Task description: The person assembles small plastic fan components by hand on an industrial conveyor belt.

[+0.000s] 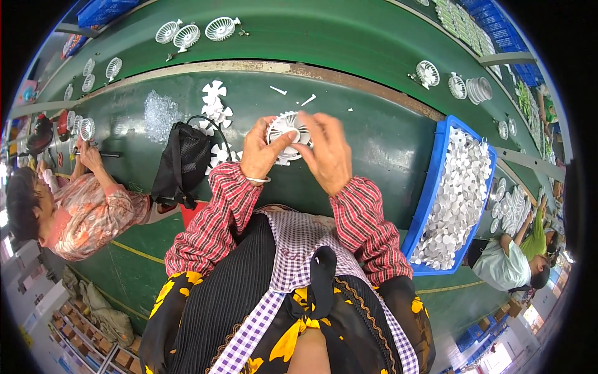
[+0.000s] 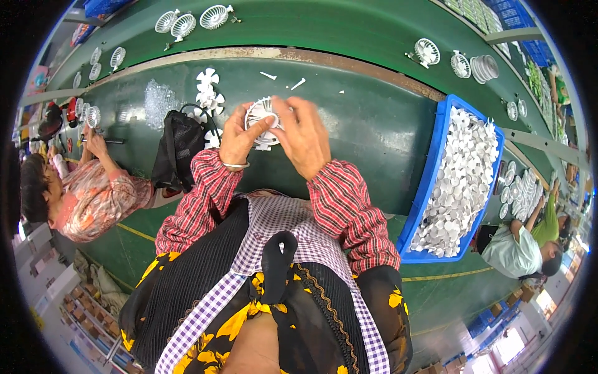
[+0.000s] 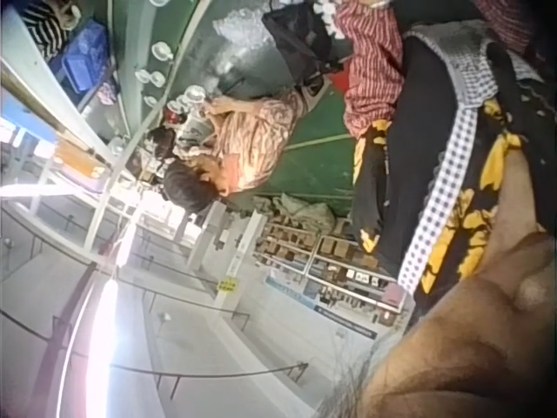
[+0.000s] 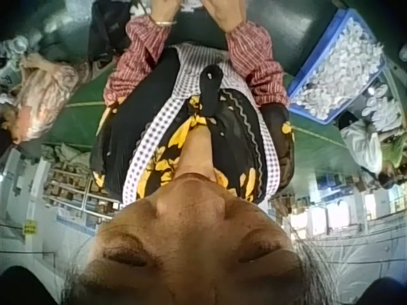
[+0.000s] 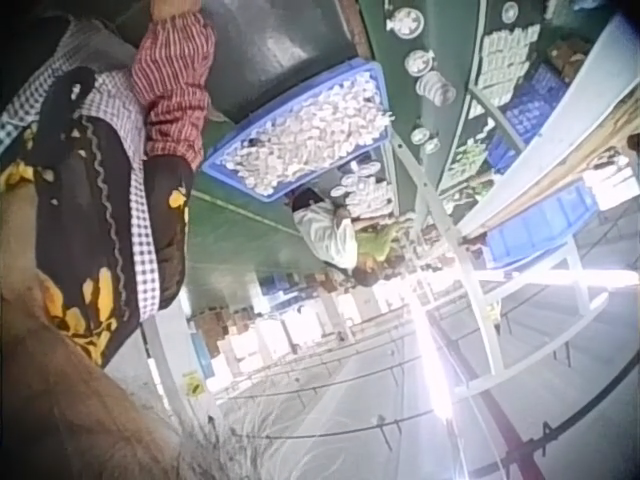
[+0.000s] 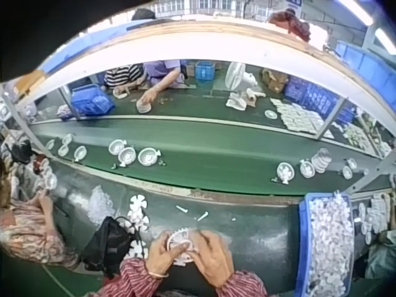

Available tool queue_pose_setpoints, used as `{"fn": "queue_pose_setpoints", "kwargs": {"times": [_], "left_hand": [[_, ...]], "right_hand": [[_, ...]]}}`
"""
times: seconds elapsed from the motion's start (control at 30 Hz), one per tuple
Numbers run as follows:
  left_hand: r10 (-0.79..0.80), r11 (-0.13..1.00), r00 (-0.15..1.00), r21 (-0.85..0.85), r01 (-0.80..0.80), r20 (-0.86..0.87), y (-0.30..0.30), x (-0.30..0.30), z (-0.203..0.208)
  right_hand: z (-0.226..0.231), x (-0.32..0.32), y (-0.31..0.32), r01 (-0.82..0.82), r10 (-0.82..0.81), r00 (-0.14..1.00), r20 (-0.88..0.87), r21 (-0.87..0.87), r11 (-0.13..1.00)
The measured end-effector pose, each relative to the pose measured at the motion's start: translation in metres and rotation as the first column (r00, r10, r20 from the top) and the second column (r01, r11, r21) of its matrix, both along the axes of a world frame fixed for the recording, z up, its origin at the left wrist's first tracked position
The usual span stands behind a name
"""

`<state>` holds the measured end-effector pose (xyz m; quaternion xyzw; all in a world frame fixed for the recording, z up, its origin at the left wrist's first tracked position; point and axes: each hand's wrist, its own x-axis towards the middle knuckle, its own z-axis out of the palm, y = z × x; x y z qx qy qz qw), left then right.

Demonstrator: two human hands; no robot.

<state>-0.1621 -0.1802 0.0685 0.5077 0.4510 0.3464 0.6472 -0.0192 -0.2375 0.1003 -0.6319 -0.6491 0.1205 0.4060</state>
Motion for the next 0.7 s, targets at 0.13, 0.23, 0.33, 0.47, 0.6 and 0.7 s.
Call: {"fn": "queue_pose_setpoints", "kwargs": {"times": [0.13,0.23,0.33,0.47,0.6,0.7], "left_hand": [[-0.038,0.997,0.999,0.063,0.039,-0.019,-0.002,-0.001,0.002],[-0.096,0.995,0.995,-0.004,0.096,0.011,-0.002,0.003,0.008],[-0.079,0.997,0.997,0.017,0.079,-0.009,-0.003,0.007,0.007],[-0.02,0.994,0.995,0.101,0.029,-0.093,-0.005,0.02,-0.004],[0.029,0.999,0.985,0.035,-0.023,-0.168,-0.007,0.037,-0.019],[0.036,0.998,0.984,-0.045,-0.045,-0.173,-0.001,0.049,-0.046]], "right_hand": [[-0.014,0.017,0.003,-0.12,0.032,0.914,-0.404,-0.194,0.974],[-0.033,0.02,0.004,-0.231,-0.053,0.724,-0.688,-0.314,0.921],[-0.034,0.021,0.004,-0.305,-0.104,0.561,-0.821,-0.322,0.897],[-0.04,0.025,0.004,-0.218,-0.143,0.592,-0.793,-0.329,0.919],[-0.058,0.031,0.001,-0.198,-0.244,0.497,-0.833,-0.383,0.902],[-0.084,0.037,0.006,-0.224,-0.284,0.425,-0.86,-0.404,0.887]]}}
